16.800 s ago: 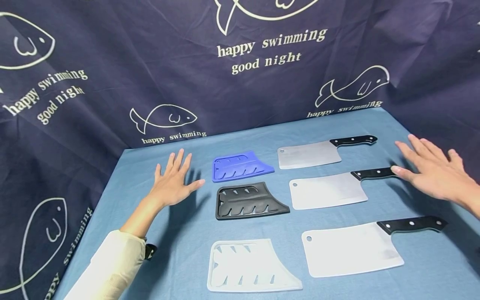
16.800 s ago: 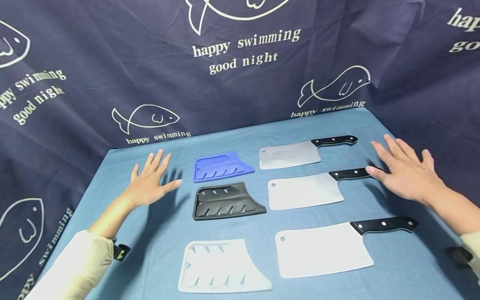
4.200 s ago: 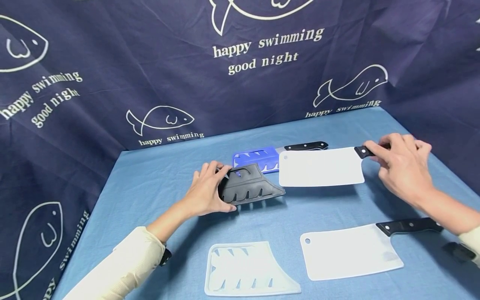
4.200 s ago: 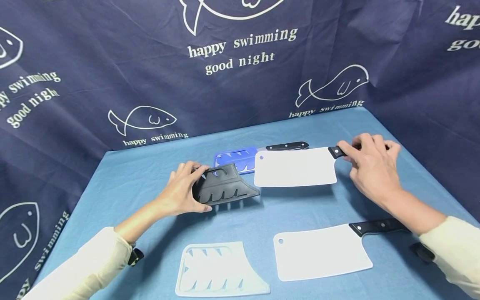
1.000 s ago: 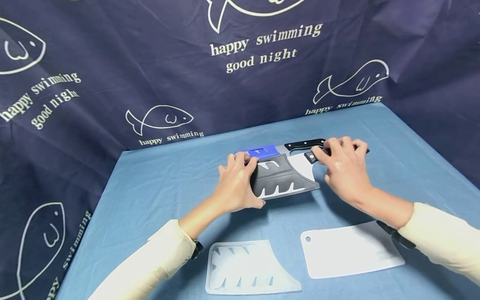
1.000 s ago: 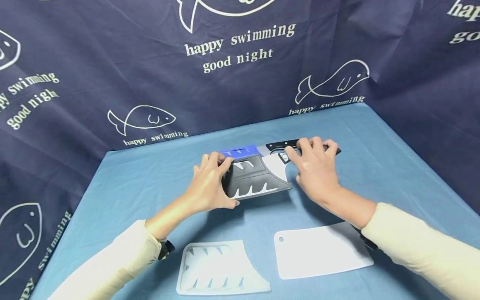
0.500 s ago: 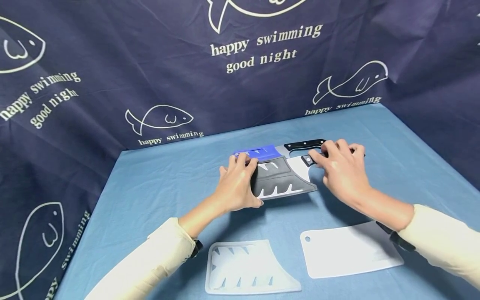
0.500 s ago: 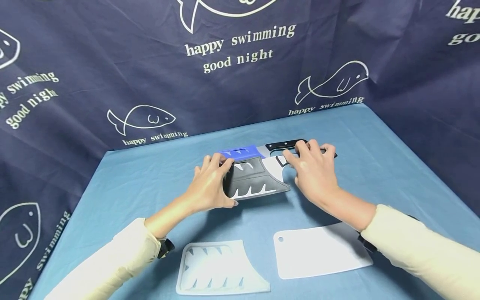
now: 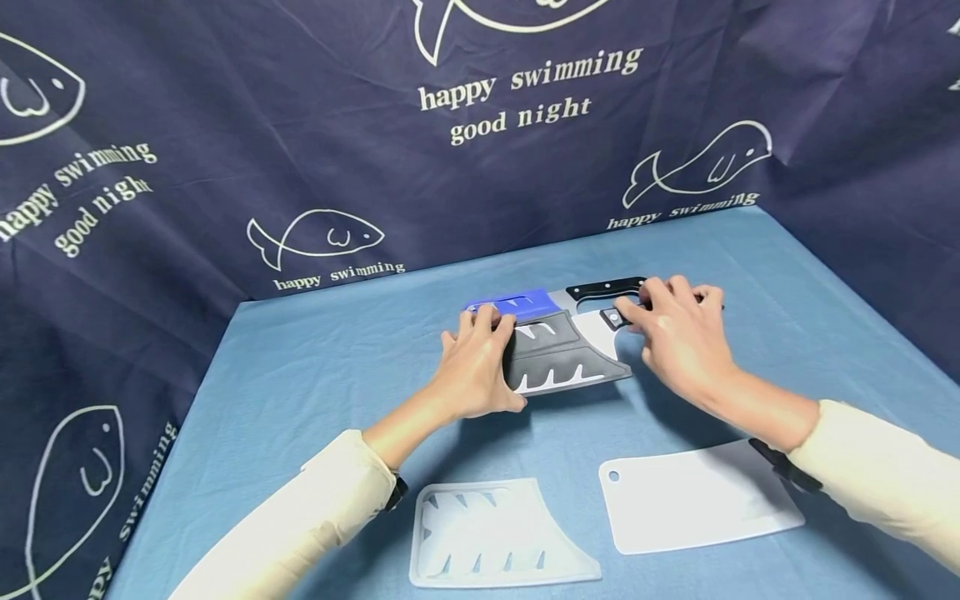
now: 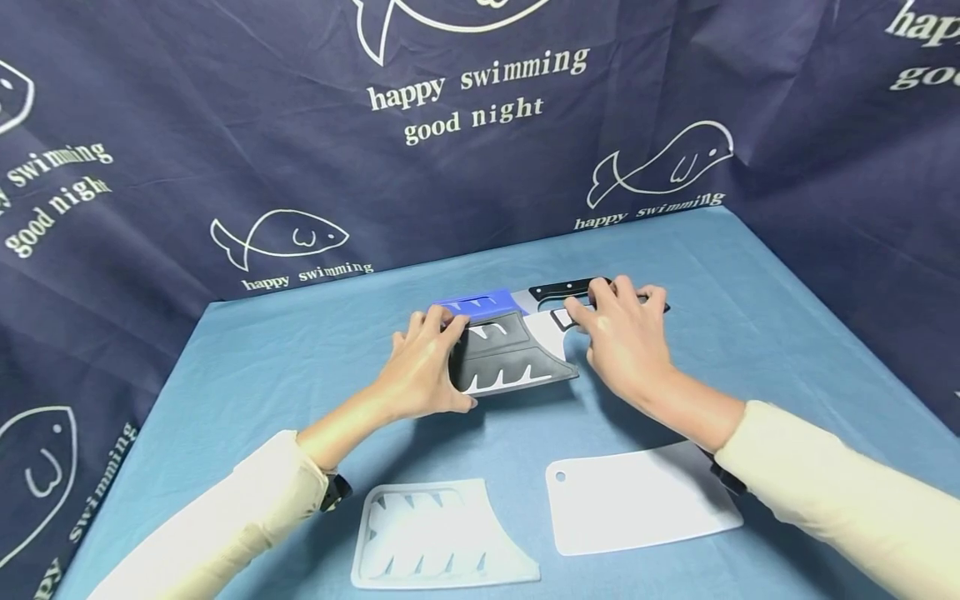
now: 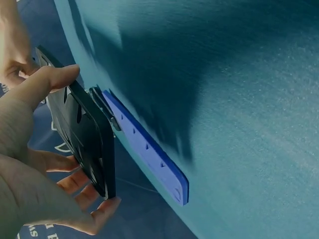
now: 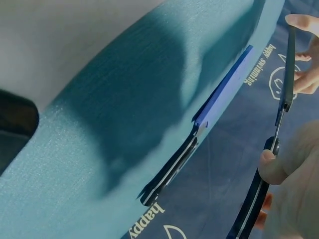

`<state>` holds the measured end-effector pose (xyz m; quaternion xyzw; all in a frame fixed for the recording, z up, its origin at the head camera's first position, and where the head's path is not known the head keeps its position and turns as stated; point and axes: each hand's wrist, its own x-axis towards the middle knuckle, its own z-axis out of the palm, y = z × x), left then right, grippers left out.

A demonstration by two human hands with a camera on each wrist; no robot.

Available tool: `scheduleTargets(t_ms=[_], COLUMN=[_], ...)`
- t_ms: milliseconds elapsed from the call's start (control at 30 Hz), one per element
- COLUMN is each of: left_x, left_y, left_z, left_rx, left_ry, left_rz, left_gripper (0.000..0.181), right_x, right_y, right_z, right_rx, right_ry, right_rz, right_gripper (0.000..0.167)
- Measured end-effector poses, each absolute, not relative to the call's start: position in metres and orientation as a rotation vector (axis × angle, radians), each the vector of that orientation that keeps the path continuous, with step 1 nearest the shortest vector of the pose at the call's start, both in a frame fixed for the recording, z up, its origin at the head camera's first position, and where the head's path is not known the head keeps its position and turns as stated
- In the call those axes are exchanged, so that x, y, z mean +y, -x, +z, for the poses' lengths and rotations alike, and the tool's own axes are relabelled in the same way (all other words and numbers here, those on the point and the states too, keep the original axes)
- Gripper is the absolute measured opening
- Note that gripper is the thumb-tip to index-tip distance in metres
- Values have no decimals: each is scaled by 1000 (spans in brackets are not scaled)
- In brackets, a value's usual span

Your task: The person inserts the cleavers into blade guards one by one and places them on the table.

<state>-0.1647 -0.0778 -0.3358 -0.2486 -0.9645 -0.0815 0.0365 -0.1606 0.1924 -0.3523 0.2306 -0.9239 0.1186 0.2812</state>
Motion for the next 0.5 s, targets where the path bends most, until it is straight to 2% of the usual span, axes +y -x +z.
scheduleTargets(t_ms=[167, 500], left_x=[-77, -73], left_y=[168, 171], left_z=[-341, -344], left_rx=[-2994, -3096], left_ry=[754, 736], left_rz=[-248, -251], left_gripper=[92, 91], right_x=[191, 188], right_y=[162, 165], right_z=[-353, -357], right_rx=[-2523, -2673], right_ry=[-616, -583], right_rz=[332, 296], right_gripper=[45, 40])
